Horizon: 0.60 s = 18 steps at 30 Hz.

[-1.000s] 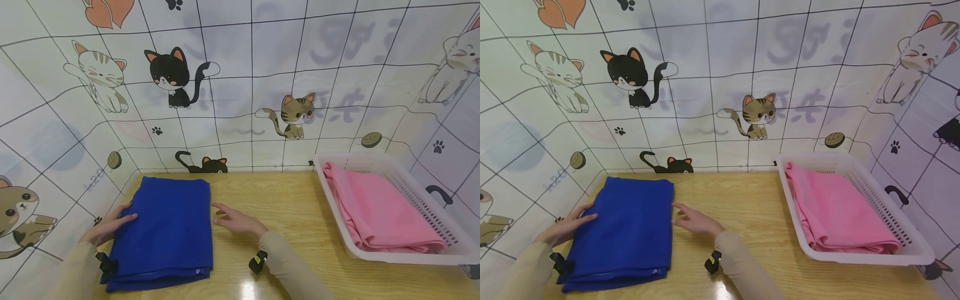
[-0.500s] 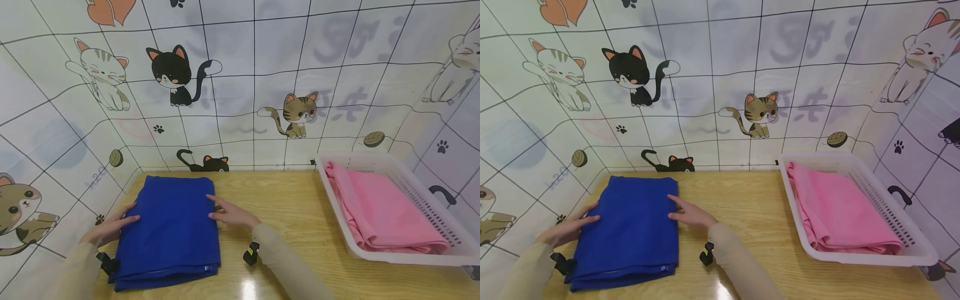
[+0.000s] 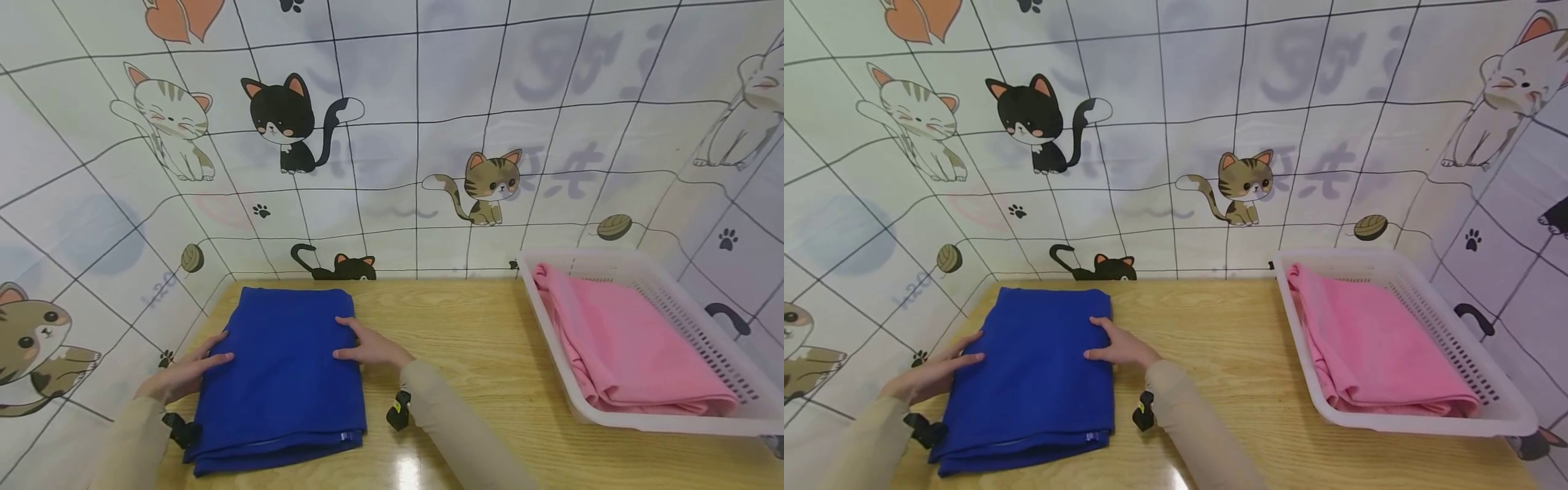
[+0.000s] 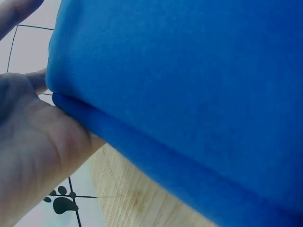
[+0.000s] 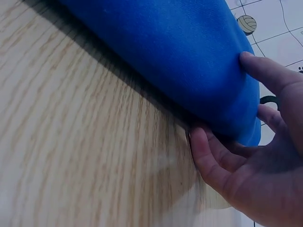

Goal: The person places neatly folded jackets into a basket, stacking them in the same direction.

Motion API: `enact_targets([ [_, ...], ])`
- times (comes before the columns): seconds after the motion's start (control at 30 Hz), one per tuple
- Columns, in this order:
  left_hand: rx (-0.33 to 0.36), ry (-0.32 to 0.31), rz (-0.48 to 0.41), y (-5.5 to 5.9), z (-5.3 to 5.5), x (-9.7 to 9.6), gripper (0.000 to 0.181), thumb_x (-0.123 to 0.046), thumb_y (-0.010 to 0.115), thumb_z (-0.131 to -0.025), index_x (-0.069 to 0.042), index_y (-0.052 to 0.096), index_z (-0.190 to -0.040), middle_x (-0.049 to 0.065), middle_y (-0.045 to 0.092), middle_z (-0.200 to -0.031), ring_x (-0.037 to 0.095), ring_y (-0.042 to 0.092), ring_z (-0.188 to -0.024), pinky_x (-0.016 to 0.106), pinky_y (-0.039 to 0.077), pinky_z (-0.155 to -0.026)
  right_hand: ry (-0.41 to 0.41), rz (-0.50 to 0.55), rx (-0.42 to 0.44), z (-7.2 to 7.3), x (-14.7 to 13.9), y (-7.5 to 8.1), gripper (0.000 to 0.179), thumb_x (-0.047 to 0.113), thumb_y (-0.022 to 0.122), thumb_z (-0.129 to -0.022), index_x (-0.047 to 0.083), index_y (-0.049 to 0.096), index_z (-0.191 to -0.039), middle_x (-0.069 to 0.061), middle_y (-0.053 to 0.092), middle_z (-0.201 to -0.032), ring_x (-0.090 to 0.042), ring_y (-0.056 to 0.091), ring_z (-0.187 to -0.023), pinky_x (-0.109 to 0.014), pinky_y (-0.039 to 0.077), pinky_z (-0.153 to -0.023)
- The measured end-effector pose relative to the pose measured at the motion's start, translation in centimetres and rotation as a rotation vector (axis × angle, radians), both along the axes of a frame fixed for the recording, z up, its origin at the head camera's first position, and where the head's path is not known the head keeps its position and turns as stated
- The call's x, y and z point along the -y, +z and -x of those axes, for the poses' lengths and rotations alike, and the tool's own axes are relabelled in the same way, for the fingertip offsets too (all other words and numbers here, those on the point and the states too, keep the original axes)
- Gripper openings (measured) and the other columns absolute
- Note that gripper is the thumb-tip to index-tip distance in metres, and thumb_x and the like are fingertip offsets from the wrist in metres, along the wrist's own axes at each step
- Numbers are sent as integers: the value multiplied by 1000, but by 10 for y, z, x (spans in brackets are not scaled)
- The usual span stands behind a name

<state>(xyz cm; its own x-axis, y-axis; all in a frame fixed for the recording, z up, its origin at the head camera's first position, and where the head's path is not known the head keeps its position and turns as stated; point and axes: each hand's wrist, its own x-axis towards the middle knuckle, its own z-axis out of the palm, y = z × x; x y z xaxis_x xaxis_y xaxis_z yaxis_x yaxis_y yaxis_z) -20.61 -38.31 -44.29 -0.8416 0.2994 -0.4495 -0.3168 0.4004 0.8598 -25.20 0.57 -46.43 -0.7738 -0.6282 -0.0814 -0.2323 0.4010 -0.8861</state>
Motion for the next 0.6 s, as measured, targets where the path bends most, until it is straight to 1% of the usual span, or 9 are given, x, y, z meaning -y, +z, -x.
enact_targets([
  [0.07, 1, -3, -2, 0, 0, -1, 82, -26, 48, -102, -13, -15, -153, 30, -20, -152, 58, 3, -135, 68, 26, -101, -10, 11, 2, 1, 1, -1, 74, 28, 66, -92, 17, 26, -153, -13, 28, -154, -30, 45, -127, -39, 40, -100],
  [0.23, 4, -1, -6, 1, -1, -4, 83, -26, 48, -102, -13, -16, -153, 30, -20, -152, 58, 4, -135, 67, 27, -101, -20, 17, -7, 1, 3, -4, 75, 29, 66, -92, 17, 25, -154, -12, 25, -155, -29, 35, -136, -43, 33, -107],
  [0.37, -2, -1, 19, 2, 0, -5, 87, -25, 52, -100, -12, -16, -153, 32, -20, -151, 60, 3, -134, 68, 27, -101, -42, 35, -9, 0, 5, -4, 77, 28, 68, -90, 18, 26, -154, -11, 24, -156, -28, 28, -140, -46, 28, -110],
  [0.47, -9, 0, 38, 1, -1, -7, 91, -24, 55, -99, -11, -16, -153, 32, -20, -151, 60, 2, -134, 68, 27, -101, -76, 68, 19, -1, 6, -7, 77, 28, 70, -88, 21, 28, -152, -10, 26, -155, -27, 29, -139, -47, 28, -109],
  [0.6, -15, -11, 20, -1, 1, -7, 91, -22, 55, -99, -13, -17, -153, 31, -22, -151, 59, 2, -134, 68, 27, -101, -110, 113, 53, -2, 5, -9, 79, 28, 75, -84, 25, 31, -150, -11, 28, -153, -28, 32, -137, -48, 29, -108],
])
